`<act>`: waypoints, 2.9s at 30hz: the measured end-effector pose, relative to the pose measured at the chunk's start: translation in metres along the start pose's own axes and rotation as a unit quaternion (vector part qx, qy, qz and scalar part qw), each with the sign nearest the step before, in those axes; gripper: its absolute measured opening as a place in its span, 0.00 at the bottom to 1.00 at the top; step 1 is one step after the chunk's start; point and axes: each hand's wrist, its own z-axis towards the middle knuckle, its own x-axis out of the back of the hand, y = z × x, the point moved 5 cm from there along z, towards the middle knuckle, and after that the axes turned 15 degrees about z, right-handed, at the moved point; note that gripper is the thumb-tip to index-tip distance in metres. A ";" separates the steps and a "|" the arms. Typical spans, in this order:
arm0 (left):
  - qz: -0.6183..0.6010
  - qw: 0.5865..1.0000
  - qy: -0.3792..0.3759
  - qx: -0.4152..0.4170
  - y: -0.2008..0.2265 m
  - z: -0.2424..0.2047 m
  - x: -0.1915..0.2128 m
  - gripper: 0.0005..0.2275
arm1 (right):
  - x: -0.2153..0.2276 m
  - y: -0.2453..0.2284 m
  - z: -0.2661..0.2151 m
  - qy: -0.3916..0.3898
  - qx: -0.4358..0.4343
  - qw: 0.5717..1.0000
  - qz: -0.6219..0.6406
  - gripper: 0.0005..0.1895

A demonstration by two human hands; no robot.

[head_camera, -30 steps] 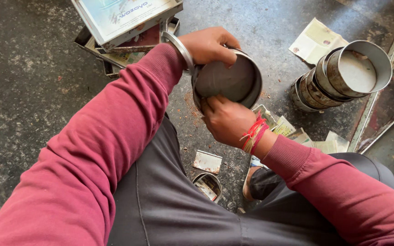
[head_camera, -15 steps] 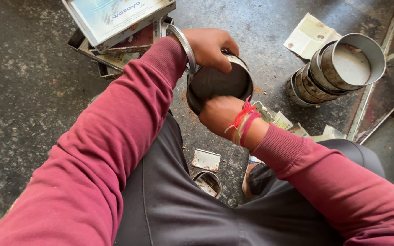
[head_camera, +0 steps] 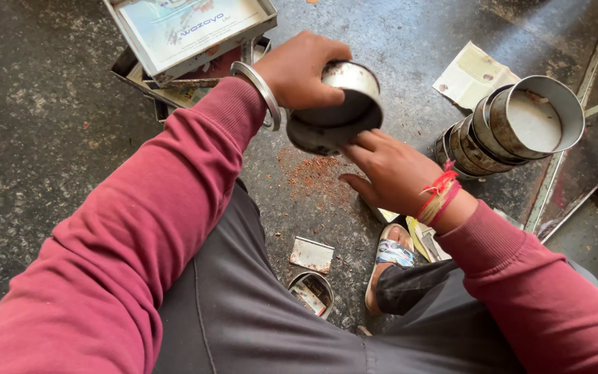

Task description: The person scrubs the interior and exterior of several round metal containers using a rectangular abrasive pad and their hands. They rotate the containers to access different areas, remove debris, and place cleaned items aside.

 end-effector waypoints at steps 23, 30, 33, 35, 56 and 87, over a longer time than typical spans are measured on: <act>0.087 0.992 -0.095 -0.001 0.021 0.011 -0.028 0.21 | -0.102 0.001 -0.005 -0.137 0.043 0.987 -0.072 0.15; 0.045 0.997 -0.062 0.023 0.012 0.016 -0.024 0.23 | -0.042 0.005 0.006 -0.001 0.035 0.998 0.054 0.16; 0.018 0.997 -0.040 0.066 0.004 0.019 -0.023 0.22 | -0.008 0.024 0.005 0.003 -0.070 0.990 0.120 0.16; 0.005 0.997 -0.005 0.078 0.000 0.021 -0.018 0.22 | 0.013 0.031 -0.004 0.062 -0.122 0.937 0.320 0.21; 0.075 0.991 -0.076 0.075 -0.002 0.005 -0.014 0.27 | 0.041 0.072 -0.067 0.326 -0.067 0.623 0.708 0.12; 0.035 0.987 -0.118 0.098 0.010 0.001 -0.014 0.26 | 0.032 0.085 -0.059 0.320 -0.159 0.560 0.747 0.27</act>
